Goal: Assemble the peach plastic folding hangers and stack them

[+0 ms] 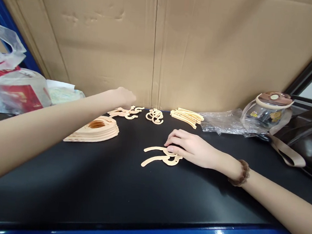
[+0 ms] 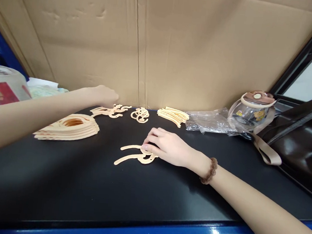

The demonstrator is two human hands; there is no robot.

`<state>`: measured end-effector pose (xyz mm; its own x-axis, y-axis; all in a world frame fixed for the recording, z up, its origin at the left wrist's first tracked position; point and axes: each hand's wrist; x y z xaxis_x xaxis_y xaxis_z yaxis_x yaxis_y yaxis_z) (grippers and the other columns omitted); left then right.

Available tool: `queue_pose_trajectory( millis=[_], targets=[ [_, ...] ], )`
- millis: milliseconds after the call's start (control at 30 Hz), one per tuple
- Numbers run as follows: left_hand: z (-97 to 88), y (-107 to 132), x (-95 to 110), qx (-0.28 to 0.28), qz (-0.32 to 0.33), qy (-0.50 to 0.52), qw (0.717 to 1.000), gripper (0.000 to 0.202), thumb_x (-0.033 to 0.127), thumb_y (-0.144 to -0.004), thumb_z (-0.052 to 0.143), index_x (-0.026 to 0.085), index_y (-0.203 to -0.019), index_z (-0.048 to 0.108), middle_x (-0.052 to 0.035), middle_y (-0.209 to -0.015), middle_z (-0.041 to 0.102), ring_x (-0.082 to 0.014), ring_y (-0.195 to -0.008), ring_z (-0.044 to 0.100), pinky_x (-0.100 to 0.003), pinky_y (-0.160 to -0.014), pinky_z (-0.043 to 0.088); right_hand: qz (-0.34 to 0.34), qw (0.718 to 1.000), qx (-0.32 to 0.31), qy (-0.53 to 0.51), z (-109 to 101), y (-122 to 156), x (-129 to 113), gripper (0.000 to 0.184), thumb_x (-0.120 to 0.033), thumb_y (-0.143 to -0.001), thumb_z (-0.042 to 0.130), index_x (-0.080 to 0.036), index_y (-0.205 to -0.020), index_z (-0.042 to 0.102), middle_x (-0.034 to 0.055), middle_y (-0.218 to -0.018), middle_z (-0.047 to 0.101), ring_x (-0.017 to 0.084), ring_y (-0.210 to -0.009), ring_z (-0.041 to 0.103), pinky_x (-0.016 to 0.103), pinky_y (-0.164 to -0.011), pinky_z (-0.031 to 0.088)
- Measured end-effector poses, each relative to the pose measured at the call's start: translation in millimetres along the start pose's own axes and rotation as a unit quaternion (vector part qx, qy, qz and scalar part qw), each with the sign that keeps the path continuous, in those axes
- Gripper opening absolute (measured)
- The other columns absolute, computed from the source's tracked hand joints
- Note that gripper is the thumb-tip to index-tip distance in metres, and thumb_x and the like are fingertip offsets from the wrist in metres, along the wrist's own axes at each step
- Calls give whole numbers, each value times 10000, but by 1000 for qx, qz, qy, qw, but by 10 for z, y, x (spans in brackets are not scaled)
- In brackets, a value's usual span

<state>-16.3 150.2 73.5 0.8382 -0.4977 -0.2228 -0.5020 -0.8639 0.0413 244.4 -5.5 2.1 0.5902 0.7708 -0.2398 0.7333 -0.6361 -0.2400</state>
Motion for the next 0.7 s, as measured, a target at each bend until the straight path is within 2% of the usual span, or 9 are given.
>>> queue_pose_trajectory(
  millis=[67, 200, 333, 533, 700],
  targets=[
    [-64, -15, 186, -14, -20, -24, 999, 301, 348, -716, 584, 144, -899, 709, -163, -858, 702, -308, -801, 639, -380, -713, 447, -5, 1000, 2, 10, 5, 0, -1, 335, -381, -993, 353, -191, -1081, 614, 48, -1080, 585, 172, -994, 543, 330, -894, 438],
    [-112, -74, 545, -11, -8, -34, 999, 397, 357, -852, 432, 190, -1163, 615, -129, -1121, 664, -260, -923, 637, -318, -756, 460, -8, 1000, 6, 21, 13, 7, -6, 343, -392, -992, 349, -189, -1071, 613, 53, -1074, 587, 179, -987, 543, 335, -879, 442],
    [-49, -185, 765, 15, -14, -49, 999, 356, 292, -879, 420, 147, -1116, 642, -157, -1149, 652, -271, -1011, 618, -310, -800, 452, -12, 999, 9, 34, 18, 11, -9, 343, -400, -990, 350, -192, -1077, 608, 59, -1071, 584, 185, -986, 542, 338, -873, 445],
    [15, -318, 858, 43, -59, -51, 996, 292, 186, -802, 536, 83, -1032, 684, -210, -1077, 671, -319, -1018, 625, -338, -804, 453, -17, 998, 13, 52, 36, 14, 5, 323, -393, -983, 378, -186, -1097, 598, 58, -1071, 585, 187, -980, 539, 337, -868, 446],
    [-62, -327, 839, 75, -92, -32, 992, 315, 237, -779, 593, 89, -1044, 679, -203, -1077, 671, -323, -1035, 616, -343, -820, 451, -19, 998, 18, 63, 43, 10, 3, 336, -401, -982, 380, -183, -1090, 611, 60, -1066, 596, 189, -961, 540, 341, -865, 434]
  ],
)
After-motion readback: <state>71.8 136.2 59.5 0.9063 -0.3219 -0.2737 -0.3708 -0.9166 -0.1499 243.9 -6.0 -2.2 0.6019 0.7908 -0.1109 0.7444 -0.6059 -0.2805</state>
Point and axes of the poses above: each hand's wrist, its own y-axis away from the middle knuckle, its own z-axis out of the palm, x = y × z
